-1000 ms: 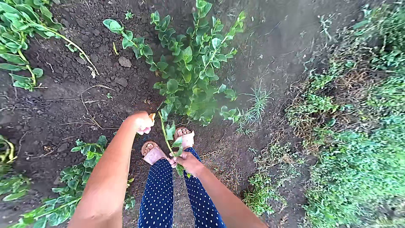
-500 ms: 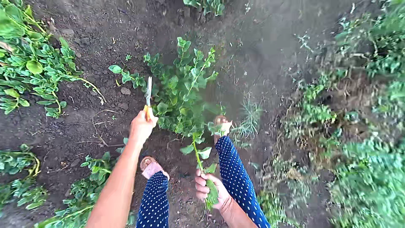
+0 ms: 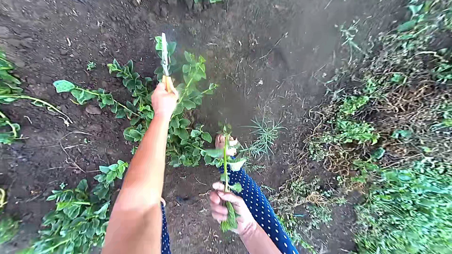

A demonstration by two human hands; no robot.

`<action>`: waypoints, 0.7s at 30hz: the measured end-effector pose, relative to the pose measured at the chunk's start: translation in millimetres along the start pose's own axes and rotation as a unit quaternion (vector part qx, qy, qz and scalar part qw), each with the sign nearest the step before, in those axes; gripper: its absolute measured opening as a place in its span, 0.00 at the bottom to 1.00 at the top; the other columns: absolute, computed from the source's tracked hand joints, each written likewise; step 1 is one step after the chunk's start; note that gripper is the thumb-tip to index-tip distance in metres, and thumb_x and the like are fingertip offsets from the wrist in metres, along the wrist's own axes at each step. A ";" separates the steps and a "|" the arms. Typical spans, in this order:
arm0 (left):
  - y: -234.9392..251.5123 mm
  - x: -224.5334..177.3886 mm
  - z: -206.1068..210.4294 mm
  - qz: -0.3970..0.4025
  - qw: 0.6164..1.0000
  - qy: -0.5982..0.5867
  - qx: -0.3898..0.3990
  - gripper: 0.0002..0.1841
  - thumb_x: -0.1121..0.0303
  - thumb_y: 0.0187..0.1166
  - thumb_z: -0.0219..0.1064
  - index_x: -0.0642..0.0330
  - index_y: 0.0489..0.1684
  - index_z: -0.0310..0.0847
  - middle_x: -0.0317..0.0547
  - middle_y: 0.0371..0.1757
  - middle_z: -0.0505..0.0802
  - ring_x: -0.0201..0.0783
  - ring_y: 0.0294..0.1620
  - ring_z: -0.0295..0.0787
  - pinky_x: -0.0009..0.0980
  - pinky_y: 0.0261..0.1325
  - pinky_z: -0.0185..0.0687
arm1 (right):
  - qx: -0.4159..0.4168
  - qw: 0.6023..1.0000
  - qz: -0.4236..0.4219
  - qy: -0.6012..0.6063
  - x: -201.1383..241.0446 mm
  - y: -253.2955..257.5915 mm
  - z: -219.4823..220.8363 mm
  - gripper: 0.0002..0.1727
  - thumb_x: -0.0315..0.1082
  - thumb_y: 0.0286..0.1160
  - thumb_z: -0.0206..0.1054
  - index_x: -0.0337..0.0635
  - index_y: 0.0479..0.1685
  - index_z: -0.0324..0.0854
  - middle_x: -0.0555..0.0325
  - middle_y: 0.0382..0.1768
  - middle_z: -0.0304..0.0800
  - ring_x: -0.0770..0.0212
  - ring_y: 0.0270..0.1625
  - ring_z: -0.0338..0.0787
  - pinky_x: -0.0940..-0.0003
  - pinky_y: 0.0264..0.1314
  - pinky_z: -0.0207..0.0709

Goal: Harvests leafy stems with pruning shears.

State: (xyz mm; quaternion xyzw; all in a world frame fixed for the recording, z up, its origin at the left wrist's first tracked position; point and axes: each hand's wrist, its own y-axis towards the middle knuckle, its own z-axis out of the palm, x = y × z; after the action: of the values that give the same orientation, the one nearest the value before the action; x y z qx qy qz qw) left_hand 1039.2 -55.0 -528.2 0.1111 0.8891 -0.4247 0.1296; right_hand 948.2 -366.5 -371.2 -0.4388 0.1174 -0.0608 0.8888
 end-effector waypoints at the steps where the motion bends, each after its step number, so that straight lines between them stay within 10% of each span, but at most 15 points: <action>1: -22.9 18.2 -7.8 0.022 0.999 -0.046 0.000 0.23 0.61 0.84 0.67 0.66 0.72 0.77 0.64 0.61 0.90 0.59 0.61 0.89 0.61 0.65 0.81 | -0.019 1.000 -0.023 0.005 0.2 2.0 -0.5 0.12 0.31 0.72 0.63 0.54 0.49 0.87 0.64 0.32 0.88 0.75 0.19 0.79 0.82 0.18 0.71; 7: -205.1 120.5 -25.3 -0.004 0.970 -0.245 -0.002 0.17 0.77 0.77 0.69 0.77 0.61 0.77 0.53 0.48 0.93 0.33 0.43 0.91 0.32 0.50 0.88 | -0.202 0.969 0.012 -0.143 5.6 19.4 14.8 0.17 0.33 0.94 0.42 0.43 0.64 0.78 0.61 0.46 0.93 0.72 0.35 0.91 0.79 0.31 0.83; 12: -260.9 155.8 14.7 -0.027 0.960 -0.278 -0.036 0.15 0.77 0.76 0.70 0.80 0.56 0.80 0.57 0.45 0.94 0.38 0.46 0.92 0.36 0.56 0.88 | -0.269 0.914 0.093 -0.288 -27.5 19.6 30.2 0.22 0.37 0.95 0.49 0.38 0.81 0.69 0.48 0.70 0.85 0.57 0.61 0.91 0.63 0.60 0.85; 21: -276.1 169.1 32.1 -0.044 0.976 -0.213 0.012 0.17 0.70 0.79 0.71 0.76 0.59 0.83 0.62 0.46 0.95 0.53 0.48 0.95 0.51 0.60 0.86 | -0.307 0.874 0.095 -0.363 -72.2 39.7 30.4 0.13 0.35 0.92 0.55 0.39 0.65 0.74 0.57 0.37 0.87 0.69 0.32 0.87 0.74 0.32 0.82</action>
State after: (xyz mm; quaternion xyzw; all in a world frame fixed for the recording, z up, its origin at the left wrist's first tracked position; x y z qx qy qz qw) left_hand 799.4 -235.1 -402.0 -0.0194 0.8399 -0.4548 0.2955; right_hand 886.7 -303.9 -373.7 -0.6675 -0.1600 0.2270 0.6909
